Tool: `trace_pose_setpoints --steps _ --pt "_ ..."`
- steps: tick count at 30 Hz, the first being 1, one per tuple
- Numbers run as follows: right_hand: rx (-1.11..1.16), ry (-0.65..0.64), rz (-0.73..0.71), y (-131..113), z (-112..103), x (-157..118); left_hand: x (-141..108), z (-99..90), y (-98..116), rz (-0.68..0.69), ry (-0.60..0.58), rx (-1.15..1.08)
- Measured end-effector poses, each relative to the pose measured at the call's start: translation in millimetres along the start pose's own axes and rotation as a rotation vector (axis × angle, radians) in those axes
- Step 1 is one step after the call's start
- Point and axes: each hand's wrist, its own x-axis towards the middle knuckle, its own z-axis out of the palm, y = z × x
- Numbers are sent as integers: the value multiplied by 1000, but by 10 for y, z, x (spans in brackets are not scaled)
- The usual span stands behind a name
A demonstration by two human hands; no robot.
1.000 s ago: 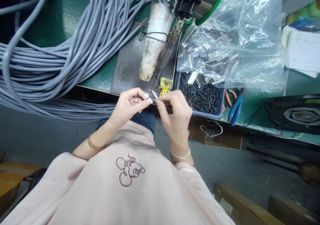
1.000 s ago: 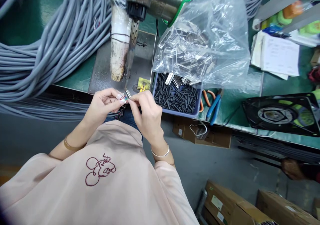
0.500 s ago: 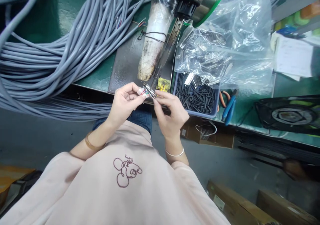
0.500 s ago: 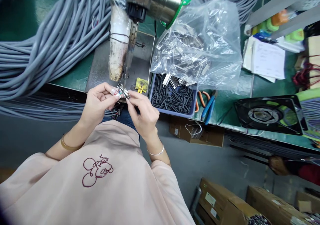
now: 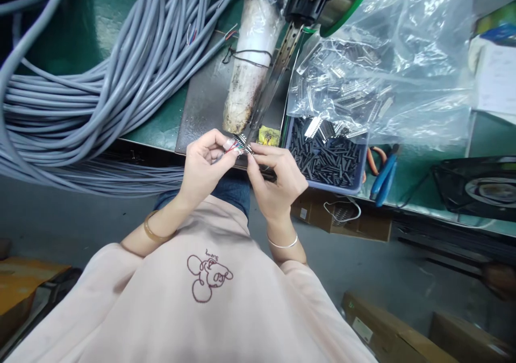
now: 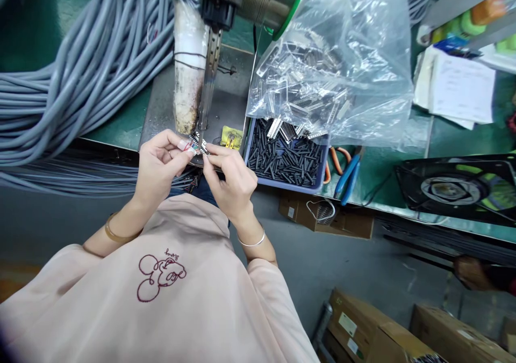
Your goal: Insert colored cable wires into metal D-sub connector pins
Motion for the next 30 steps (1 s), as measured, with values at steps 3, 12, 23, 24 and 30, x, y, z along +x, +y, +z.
trace_pose_setpoints --steps 3,12,23,24,30 --pt "-4 11 -10 -10 6 7 2 -9 9 9 -6 26" --pt "-45 -17 -78 5 -2 -38 -15 -35 10 -63 -16 23" --pt "22 -110 185 -48 -192 -55 -126 -75 15 -115 -148 89" --pt "34 -182 226 -63 -219 -43 -140 -79 21 -117 -178 91" --pt "145 -296 337 -147 -292 -17 -199 -80 45 -139 -162 20"
